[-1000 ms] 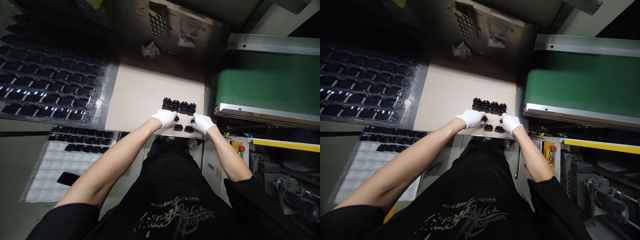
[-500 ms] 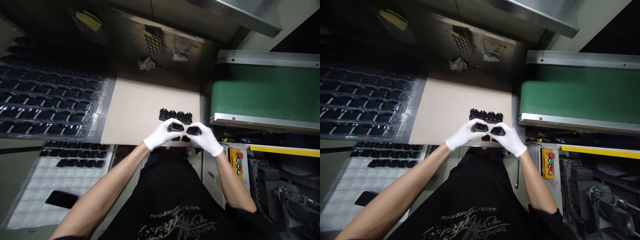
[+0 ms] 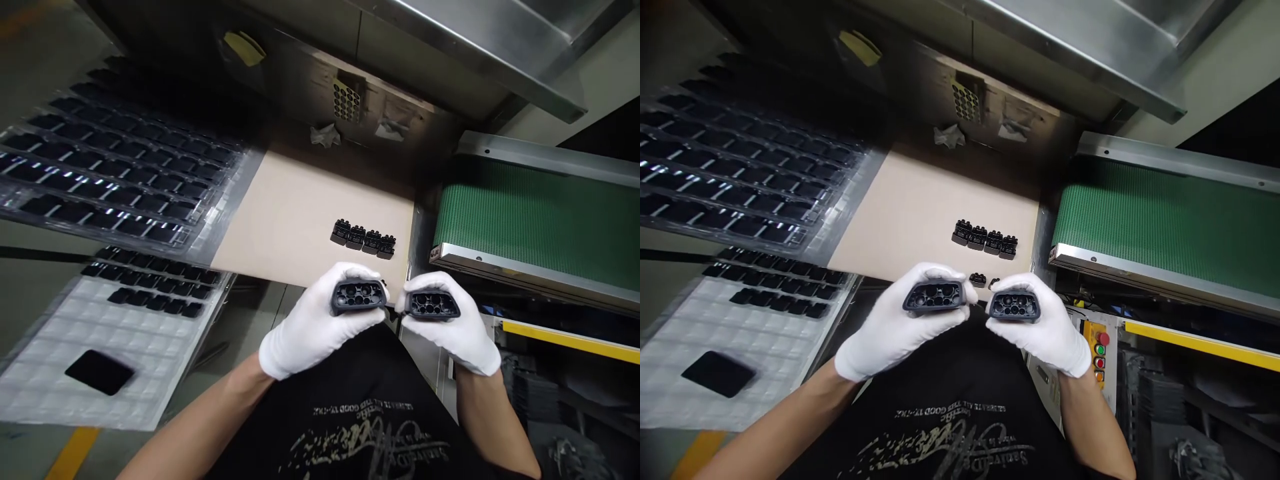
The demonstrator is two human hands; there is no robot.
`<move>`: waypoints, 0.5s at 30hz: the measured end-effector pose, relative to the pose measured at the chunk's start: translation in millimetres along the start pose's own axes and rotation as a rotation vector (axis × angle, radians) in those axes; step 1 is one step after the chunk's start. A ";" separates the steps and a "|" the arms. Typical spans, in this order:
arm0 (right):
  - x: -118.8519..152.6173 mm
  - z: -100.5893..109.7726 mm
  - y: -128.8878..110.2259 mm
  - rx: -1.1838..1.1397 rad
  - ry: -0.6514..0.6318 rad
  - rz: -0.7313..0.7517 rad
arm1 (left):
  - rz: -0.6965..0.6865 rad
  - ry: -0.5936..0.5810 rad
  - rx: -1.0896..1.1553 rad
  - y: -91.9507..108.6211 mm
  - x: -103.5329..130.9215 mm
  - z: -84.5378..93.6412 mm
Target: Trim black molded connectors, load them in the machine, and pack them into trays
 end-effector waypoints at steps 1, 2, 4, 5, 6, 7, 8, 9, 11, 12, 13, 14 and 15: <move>-0.1 -0.3 -3.0 0.012 -0.015 0.009 | -0.007 0.009 -0.023 0.6 1.3 -0.5; 0.1 -0.8 -7.2 0.021 -0.037 0.025 | -0.014 0.018 -0.047 1.1 2.5 -1.0; 1.6 -2.5 -17.7 0.039 -0.103 0.072 | -0.018 0.044 -0.104 2.4 4.5 -1.3; 2.6 -3.6 -23.4 0.047 -0.142 0.096 | -0.013 0.054 -0.133 3.0 5.2 -1.3; 3.7 -4.7 -28.8 0.050 -0.183 0.117 | -0.003 0.055 -0.158 3.6 5.7 -1.5; 4.8 -5.7 -33.5 0.054 -0.221 0.129 | 0.009 0.047 -0.177 4.1 5.9 -1.8; 5.6 -6.4 -37.3 0.061 -0.253 0.134 | 0.016 0.039 -0.189 4.5 6.0 -2.2; 6.2 -6.8 -40.3 0.068 -0.275 0.138 | 0.010 0.035 -0.193 4.7 5.9 -2.3; 6.8 -7.1 -44.3 0.095 -0.305 0.145 | -0.047 0.044 -0.182 4.6 5.5 -2.0; 6.9 -7.1 -45.7 0.112 -0.314 0.155 | -0.098 0.055 -0.172 4.2 5.3 -1.5; 7.0 -7.4 -47.1 0.129 -0.324 0.170 | -0.156 0.063 -0.165 3.3 5.1 -1.1; 7.0 -8.1 -48.8 0.146 -0.334 0.191 | -0.214 0.065 -0.162 2.0 5.0 -0.7; 7.0 -9.4 -50.6 0.170 -0.344 0.213 | -0.272 0.066 -0.168 0.6 5.0 -0.1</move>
Point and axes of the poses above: each hand's wrist, its own x-axis away from the middle knuckle, its own z-axis out of the back of the hand, y = z × x, the point moved 4 cm from there along -x, towards the middle knuckle, and after that the axes turned 7 degrees about -x, right-handed, at the moved point
